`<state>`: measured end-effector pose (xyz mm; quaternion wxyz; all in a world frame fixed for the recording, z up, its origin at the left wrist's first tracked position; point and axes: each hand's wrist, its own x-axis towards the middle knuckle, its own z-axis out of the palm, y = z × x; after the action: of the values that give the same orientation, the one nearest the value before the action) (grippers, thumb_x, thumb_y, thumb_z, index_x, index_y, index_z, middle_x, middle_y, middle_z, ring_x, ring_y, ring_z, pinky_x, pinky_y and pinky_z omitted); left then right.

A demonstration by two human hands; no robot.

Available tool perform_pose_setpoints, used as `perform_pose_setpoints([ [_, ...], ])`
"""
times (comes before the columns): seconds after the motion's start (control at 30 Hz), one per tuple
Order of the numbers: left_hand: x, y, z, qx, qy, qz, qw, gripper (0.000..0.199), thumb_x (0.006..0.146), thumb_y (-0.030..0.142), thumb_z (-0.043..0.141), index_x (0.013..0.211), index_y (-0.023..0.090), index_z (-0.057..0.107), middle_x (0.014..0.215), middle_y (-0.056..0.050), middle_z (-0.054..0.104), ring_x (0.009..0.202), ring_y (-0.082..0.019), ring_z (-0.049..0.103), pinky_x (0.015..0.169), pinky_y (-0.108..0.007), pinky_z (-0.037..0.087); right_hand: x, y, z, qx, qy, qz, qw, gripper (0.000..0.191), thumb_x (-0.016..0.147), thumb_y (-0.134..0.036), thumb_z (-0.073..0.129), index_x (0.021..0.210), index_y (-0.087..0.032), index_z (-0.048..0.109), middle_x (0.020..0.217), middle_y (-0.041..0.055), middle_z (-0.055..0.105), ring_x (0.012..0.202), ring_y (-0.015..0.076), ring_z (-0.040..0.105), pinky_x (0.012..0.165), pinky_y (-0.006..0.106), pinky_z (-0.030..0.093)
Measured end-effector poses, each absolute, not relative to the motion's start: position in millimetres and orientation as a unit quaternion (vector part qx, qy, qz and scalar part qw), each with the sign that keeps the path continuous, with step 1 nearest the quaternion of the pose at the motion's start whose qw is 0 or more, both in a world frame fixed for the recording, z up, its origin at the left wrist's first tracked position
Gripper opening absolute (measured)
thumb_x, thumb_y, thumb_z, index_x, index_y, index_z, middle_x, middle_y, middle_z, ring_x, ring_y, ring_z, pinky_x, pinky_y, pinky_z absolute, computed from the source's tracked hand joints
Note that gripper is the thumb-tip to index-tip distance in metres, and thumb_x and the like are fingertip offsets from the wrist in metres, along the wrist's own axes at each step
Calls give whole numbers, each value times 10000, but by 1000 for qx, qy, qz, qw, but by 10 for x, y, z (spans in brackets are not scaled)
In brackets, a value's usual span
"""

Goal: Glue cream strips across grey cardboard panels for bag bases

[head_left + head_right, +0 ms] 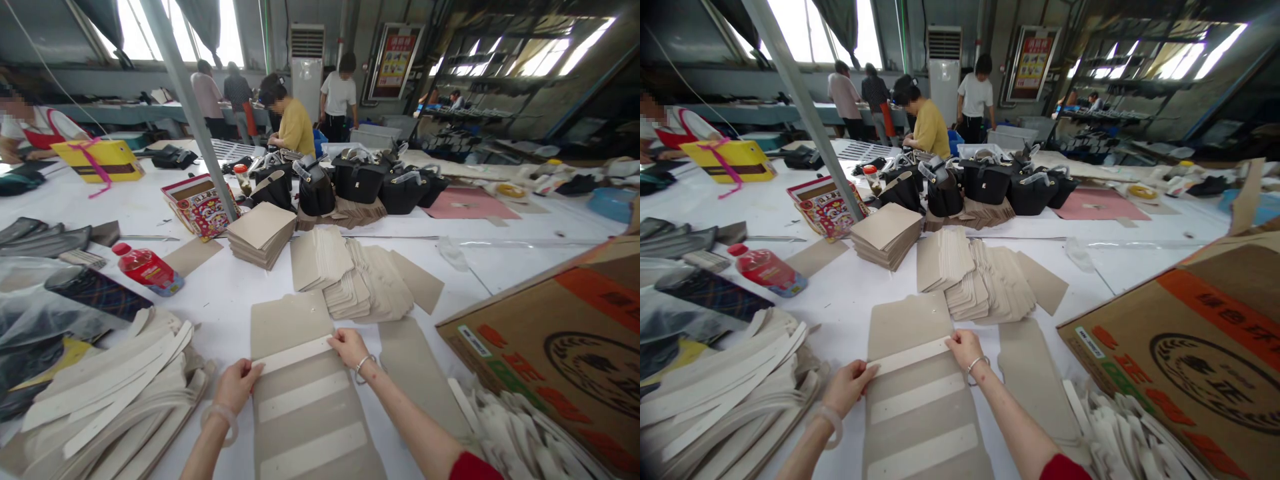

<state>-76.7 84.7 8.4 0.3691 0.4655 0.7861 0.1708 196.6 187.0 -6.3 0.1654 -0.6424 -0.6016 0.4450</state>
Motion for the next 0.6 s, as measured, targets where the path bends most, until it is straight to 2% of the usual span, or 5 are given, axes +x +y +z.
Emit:
perform_pose_setpoints([
  [0.3,-645,836,232,492,813,122,287,318,772,478,422,657,204,536,576,9,598,614,-163,561,576,-248,331,1970,1832,-41,-654,-637,375,160,206,707,-301,527,559,-162,559,542,-11,554,552,115,479,544,206,314],
  [0.6,-655,787,170,486,810,147,295,357,769,517,395,645,216,543,582,9,602,618,-173,559,587,-252,346,1973,1799,-85,-656,-652,347,152,237,744,-330,510,577,-170,562,570,5,579,574,127,488,557,216,305],
])
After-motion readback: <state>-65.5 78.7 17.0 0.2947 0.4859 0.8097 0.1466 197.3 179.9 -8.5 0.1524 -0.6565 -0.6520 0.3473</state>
